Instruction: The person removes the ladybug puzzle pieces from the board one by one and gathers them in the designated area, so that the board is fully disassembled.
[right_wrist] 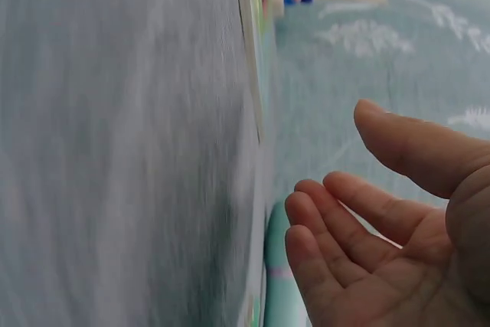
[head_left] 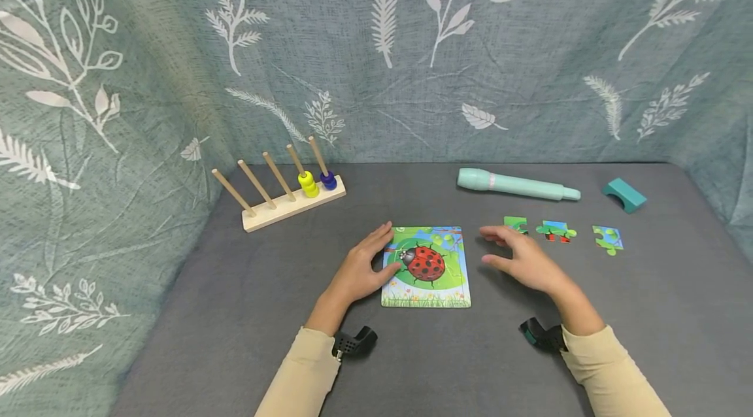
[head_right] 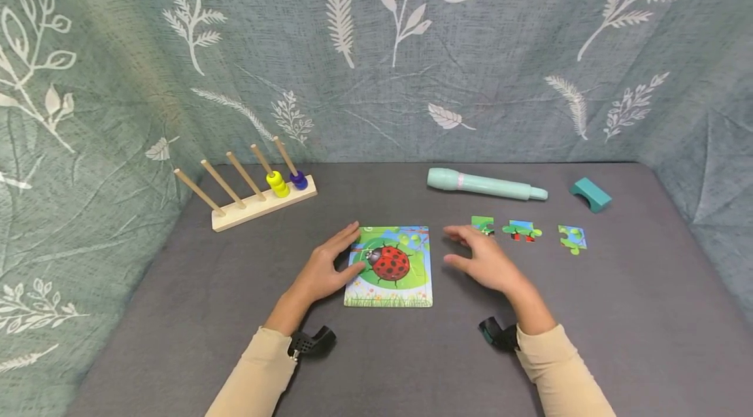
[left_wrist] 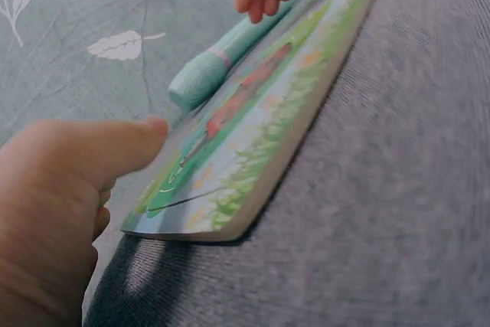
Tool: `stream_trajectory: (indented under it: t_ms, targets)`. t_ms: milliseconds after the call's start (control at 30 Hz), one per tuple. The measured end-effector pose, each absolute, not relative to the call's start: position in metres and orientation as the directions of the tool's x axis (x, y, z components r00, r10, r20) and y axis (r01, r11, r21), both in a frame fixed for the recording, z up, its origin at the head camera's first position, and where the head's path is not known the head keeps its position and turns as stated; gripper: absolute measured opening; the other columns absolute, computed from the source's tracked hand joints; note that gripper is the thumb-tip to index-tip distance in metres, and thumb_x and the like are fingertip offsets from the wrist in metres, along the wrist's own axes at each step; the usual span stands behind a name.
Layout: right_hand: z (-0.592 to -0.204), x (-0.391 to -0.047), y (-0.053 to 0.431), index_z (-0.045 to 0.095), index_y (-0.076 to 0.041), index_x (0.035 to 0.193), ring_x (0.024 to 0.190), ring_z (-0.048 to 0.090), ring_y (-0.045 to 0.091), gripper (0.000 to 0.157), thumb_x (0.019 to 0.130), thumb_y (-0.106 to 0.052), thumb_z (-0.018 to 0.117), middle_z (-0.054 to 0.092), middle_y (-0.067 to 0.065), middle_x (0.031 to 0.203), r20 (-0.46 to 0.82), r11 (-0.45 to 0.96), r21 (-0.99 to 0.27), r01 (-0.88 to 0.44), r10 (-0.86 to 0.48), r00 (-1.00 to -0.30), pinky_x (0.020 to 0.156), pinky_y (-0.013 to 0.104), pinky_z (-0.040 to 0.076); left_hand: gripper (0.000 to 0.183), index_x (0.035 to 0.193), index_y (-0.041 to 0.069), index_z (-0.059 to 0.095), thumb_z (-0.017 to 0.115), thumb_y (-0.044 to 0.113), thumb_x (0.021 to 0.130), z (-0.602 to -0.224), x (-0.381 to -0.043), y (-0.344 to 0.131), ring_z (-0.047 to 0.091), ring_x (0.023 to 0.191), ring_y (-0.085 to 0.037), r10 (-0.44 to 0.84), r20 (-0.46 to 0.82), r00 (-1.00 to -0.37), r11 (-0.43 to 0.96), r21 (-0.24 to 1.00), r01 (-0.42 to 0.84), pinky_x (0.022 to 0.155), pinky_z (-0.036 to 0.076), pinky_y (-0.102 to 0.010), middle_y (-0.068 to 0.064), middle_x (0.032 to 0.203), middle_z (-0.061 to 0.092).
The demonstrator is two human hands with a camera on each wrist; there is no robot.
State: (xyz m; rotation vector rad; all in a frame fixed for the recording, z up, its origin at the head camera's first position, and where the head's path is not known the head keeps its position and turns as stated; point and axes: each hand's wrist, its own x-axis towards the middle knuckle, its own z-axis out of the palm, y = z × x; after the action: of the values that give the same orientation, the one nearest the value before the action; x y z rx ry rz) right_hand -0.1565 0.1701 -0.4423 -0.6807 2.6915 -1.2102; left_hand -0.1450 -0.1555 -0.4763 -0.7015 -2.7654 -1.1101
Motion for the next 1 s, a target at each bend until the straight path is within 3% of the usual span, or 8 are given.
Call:
stream_trajectory:
  t_ms: [367, 600, 1000]
  targets:
    - [-0.45, -0.147, 0.141, 0.055, 0.005, 0.126, 0.113, 0.058, 0.033, 0.046, 0.086, -0.011, 0.069, 0.059, 0.019, 0.124, 0.115, 0.51, -0.765, -0.393, -0.493, -0.863, 0.097, 0.046, 0.048, 0.058, 0.135, -0.001, 0.051, 0.068, 0.026, 0.087, -0.474, -0.138, -0.139, 0.045, 0.132, -0.029, 0.501, 0.307, -0.809, 0.605, 0.543, 0.582, 0.107, 0.042, -0.044, -0.013, 0.144, 0.046]
    - [-0.46, -0.144, 0.132, 0.057, 0.0, 0.127, 0.117, 0.056, 0.03, 0.05, 0.083, -0.018, 0.073, 0.058, 0.014, 0.125, 0.13, 0.535, -0.735, -0.416, -0.491, -0.861, 0.098, 0.048, 0.047, 0.055, 0.136, 0.001, 0.052, 0.064, 0.029, 0.09, -0.47, -0.131, -0.125, 0.046, 0.132, -0.025, 0.576, 0.279, -0.768, 0.629, 0.449, 0.635, 0.109, 0.041, -0.041, -0.011, 0.143, 0.048]
    - [-0.466, -0.142, 0.129, 0.053, -0.001, 0.13, 0.124, 0.047, 0.034, 0.056, 0.08, -0.015, 0.074, 0.051, 0.017, 0.132, 0.125, 0.584, -0.662, -0.47, -0.532, -0.838, 0.102, 0.053, 0.042, 0.052, 0.135, 0.003, 0.053, 0.062, 0.03, 0.091, -0.472, -0.126, -0.117, 0.042, 0.135, -0.022, 0.611, 0.228, -0.758, 0.639, 0.424, 0.642, 0.115, 0.034, -0.036, -0.008, 0.144, 0.047]
